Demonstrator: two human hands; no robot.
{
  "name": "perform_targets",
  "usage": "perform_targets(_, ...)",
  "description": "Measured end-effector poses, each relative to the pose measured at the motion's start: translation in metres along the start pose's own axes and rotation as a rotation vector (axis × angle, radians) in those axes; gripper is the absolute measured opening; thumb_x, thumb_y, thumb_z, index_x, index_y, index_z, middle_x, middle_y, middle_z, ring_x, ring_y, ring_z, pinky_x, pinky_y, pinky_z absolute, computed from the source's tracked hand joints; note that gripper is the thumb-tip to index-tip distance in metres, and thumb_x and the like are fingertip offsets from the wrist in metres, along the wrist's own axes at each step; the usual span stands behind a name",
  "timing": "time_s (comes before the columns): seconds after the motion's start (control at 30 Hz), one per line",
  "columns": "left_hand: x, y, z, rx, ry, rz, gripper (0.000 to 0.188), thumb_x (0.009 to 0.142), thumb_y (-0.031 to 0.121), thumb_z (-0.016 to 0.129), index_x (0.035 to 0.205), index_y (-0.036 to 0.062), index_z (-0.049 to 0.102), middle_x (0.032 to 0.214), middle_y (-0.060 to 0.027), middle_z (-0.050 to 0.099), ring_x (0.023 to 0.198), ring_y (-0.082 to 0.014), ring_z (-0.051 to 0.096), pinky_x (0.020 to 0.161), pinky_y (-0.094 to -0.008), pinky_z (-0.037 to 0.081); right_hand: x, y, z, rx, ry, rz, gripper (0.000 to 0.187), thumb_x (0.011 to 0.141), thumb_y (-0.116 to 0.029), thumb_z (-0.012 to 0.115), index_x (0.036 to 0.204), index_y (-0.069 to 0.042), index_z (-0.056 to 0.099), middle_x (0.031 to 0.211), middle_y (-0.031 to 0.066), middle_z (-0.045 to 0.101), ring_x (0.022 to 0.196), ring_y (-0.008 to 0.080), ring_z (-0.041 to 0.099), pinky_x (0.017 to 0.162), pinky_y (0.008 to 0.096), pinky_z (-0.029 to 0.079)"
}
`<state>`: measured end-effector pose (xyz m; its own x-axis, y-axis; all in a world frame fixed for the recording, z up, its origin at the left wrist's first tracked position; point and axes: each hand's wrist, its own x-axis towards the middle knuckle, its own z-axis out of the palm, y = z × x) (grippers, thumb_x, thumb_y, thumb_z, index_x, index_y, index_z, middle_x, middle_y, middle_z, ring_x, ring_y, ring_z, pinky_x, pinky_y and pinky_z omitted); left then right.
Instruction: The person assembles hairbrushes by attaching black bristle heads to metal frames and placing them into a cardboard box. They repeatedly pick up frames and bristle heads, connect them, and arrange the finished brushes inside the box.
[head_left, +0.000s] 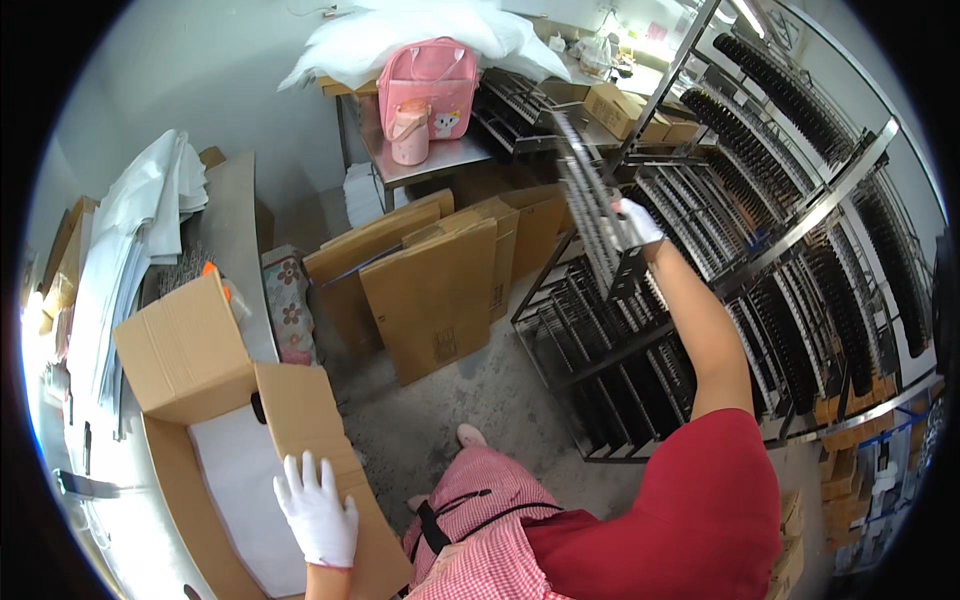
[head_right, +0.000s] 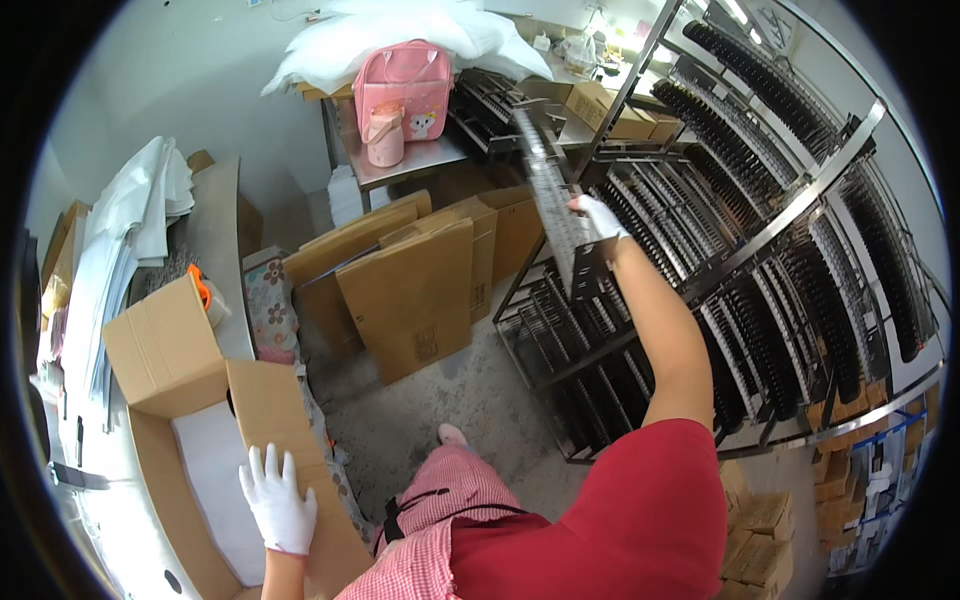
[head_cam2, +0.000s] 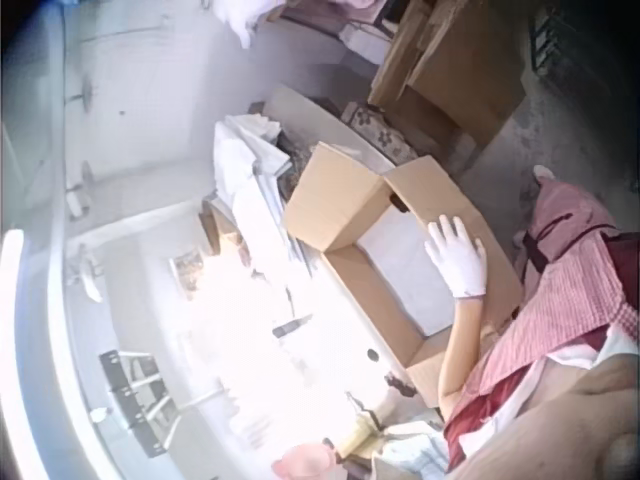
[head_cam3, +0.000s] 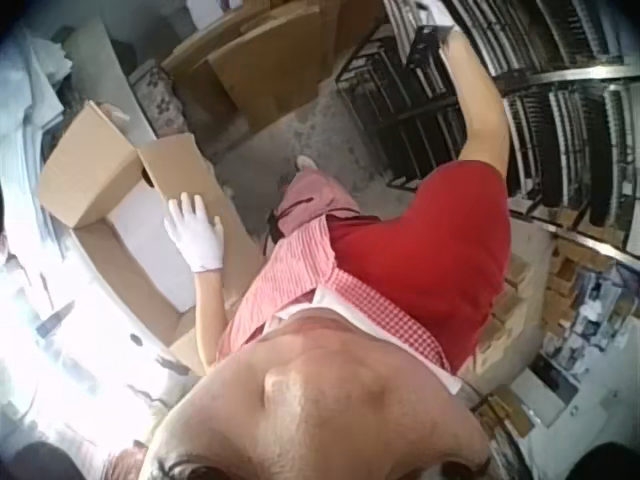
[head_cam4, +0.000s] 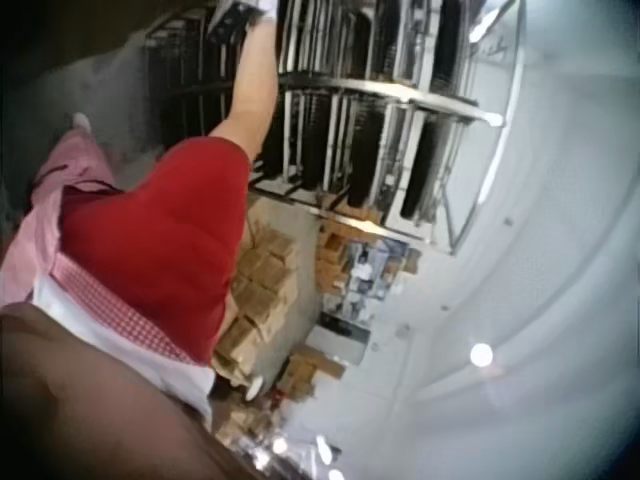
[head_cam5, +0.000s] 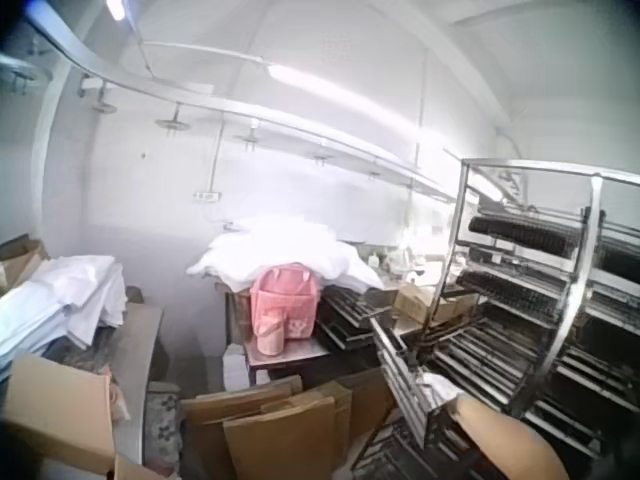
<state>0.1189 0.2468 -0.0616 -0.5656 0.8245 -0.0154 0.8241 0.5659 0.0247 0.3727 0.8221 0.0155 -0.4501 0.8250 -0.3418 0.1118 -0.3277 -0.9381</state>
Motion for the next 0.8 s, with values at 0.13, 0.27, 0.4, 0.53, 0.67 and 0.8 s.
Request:
perform_targets(0.13,0.005,0.000,0.006,-0.038,0.042,0.001,0.057,0.065,0.015,0.079,0.117,-0.0034,0.064,0.135,-0.0200,0.055,0.137,-0.0420,0.039,0.115,-0.0580,0.028,0.003,-0.032,-0.077,0.133,0.029,-0.021,0.048,0.095,-0.045,0.046,0.132,-0.014,0.047,0.102,0.0202,0.065,0.064,0.0263,0.066,0.053,0.0349,0.058)
perform_targets(0.27,0.005,0.012,-0.019,0.069,-0.007,0.007,0.053,0.076,0.022,0.073,0.124,0.0028,0.063,0.139,-0.0166,0.055,0.137,-0.0406,0.041,0.112,-0.0554,0.032,-0.016,-0.078,-0.097,0.242,0.010,-0.039,0.038,0.093,-0.031,0.056,0.125,-0.010,0.052,0.096,0.0124,0.065,0.070,0.0206,0.067,0.053,0.0295,0.056)
perform_targets(0.4,0.009,0.015,-0.021,0.128,0.002,0.029,0.050,0.080,0.027,0.072,0.124,0.0060,0.064,0.137,-0.0143,0.058,0.134,-0.0397,0.045,0.109,-0.0545,0.035,-0.046,-0.124,-0.081,-0.322,0.130,-0.241,0.039,0.085,-0.017,0.069,0.120,0.000,0.061,0.100,0.0068,0.068,0.092,0.0111,0.067,0.072,0.0228,0.055)
perform_targets(0.53,0.018,0.020,-0.017,0.133,0.007,0.063,0.048,0.078,0.026,0.072,0.121,0.0057,0.065,0.134,-0.0146,0.059,0.132,-0.0407,0.045,0.108,-0.0548,0.036,-0.044,-0.143,-0.118,-0.928,0.188,-0.423,0.075,0.069,-0.021,0.083,0.135,0.003,0.058,0.129,0.0162,0.066,0.113,0.0222,0.063,0.100,0.0278,0.046)
perform_targets(0.67,0.018,0.019,-0.017,0.122,0.020,0.063,0.046,0.079,0.026,0.071,0.120,0.0064,0.065,0.134,-0.0142,0.059,0.132,-0.0417,0.046,0.106,-0.0554,0.037,-0.063,-0.147,-0.084,-1.155,0.236,-0.395,0.076,0.070,-0.023,0.080,0.139,-0.002,0.057,0.133,0.0181,0.063,0.119,0.0260,0.061,0.105,0.0338,0.044)
perform_targets(0.8,0.014,0.017,-0.016,0.127,-0.001,0.046,0.045,0.080,0.026,0.071,0.120,0.0072,0.065,0.135,-0.0142,0.059,0.132,-0.0420,0.046,0.107,-0.0560,0.038,-0.082,-0.140,-0.070,-1.253,0.292,-0.489,0.077,0.067,-0.029,0.079,0.137,-0.004,0.057,0.135,0.0197,0.061,0.123,0.0322,0.059,0.108,0.0365,0.044)
